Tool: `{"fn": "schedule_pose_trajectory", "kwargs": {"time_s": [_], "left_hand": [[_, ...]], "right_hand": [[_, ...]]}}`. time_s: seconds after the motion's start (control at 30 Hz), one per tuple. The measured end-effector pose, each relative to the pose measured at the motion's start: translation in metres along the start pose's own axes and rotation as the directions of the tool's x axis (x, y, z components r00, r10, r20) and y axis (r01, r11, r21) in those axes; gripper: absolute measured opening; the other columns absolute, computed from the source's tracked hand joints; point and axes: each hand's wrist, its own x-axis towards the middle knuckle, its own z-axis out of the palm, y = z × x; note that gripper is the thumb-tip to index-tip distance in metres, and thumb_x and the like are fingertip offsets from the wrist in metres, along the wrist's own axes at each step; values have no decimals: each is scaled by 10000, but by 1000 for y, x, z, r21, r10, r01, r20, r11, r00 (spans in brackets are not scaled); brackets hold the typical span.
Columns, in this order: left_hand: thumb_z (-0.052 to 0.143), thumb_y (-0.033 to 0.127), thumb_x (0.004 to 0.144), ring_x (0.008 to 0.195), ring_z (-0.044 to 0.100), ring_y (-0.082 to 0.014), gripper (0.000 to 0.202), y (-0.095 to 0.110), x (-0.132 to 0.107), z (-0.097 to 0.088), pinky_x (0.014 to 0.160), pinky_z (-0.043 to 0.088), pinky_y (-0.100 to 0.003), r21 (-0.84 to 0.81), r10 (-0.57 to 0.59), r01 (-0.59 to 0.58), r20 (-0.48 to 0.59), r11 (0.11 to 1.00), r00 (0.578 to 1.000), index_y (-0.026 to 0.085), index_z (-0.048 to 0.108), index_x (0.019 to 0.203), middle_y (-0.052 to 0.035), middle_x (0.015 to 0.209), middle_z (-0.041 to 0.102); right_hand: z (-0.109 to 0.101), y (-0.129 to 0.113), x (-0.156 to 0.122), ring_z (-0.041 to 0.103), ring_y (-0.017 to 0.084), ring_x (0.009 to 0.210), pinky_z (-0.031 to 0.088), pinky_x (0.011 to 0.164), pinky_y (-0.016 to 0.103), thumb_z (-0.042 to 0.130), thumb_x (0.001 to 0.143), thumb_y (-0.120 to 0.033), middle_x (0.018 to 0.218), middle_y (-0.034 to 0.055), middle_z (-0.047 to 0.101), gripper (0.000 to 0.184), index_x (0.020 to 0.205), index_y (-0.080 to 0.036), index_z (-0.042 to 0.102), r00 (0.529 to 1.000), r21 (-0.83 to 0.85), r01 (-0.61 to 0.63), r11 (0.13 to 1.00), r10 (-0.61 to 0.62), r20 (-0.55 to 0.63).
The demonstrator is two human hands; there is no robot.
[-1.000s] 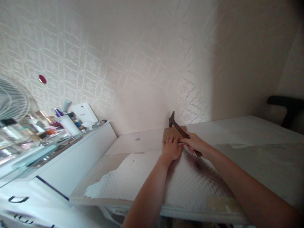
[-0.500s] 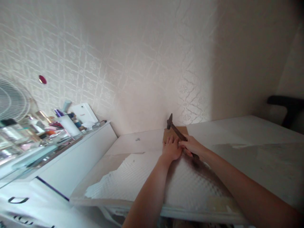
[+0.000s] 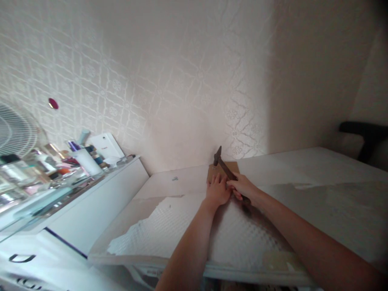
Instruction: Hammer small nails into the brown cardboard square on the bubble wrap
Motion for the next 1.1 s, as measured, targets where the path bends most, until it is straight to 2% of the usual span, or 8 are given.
{"fn": "schedule_pose_trajectory", "kwargs": {"time_s": [0.1, 0.3, 0.47, 0.7, 0.9, 1.1], "left_hand": [[219, 414, 872, 1301, 125, -256, 514, -1, 0, 1, 1011, 167, -476, 6, -1, 1, 2, 1000, 1000, 224, 212, 1350, -73, 1433, 168], [181, 451, 876, 1293, 151, -270, 530, 0, 0, 3, 1008, 163, -484, 1, -9, 10, -28, 1000, 1000, 229, 201, 1358, -80, 1428, 187], [246, 413, 862, 1298, 131, -267, 529, 1, 0, 0, 1009, 164, -480, -11, -2, 2, 7, 1000, 1000, 213, 221, 1352, -86, 1433, 166], [204, 427, 871, 1296, 141, -272, 530, 1, -1, 0, 1010, 157, -482, -30, -4, 4, -7, 1000, 1000, 215, 209, 1356, -87, 1429, 179], [227, 420, 871, 1294, 150, -271, 520, 1, 0, 0, 1013, 151, -476, 4, 1, -1, 3, 1000, 1000, 227, 208, 1354, -80, 1431, 174], [179, 482, 878, 1291, 167, -259, 532, 0, -1, 3, 1014, 160, -461, -13, 1, -2, -44, 1000, 999, 239, 219, 1350, -76, 1421, 208]], "right_hand": [[0, 2, 1, 297, 50, 242, 222, 245, 163, 449, 679, -128, 417, -109, 362, 250, 926, -166, 464, 999, 48, -51, 998, 50, 23], [0, -4, 0, 293, 52, 239, 230, 242, 168, 453, 687, -143, 417, -116, 344, 186, 869, -180, 444, 1000, 81, 6, 997, -4, -27], [1, 0, -1, 302, 58, 237, 220, 241, 164, 447, 665, -134, 403, -115, 355, 279, 941, -170, 468, 1000, 50, -27, 998, 27, 9], [1, 1, 1, 307, 75, 227, 235, 238, 174, 454, 676, -174, 367, -121, 341, 362, 1037, -162, 460, 998, -37, 65, 997, -65, -20], [0, 0, 0, 296, 59, 239, 224, 243, 170, 443, 652, -130, 399, -109, 360, 284, 933, -162, 470, 999, 11, -31, 999, 31, -12], [-3, -2, 1, 295, 58, 250, 240, 246, 175, 450, 671, -131, 403, -106, 345, 182, 849, -171, 453, 996, 45, 24, 999, -21, -83]]}}
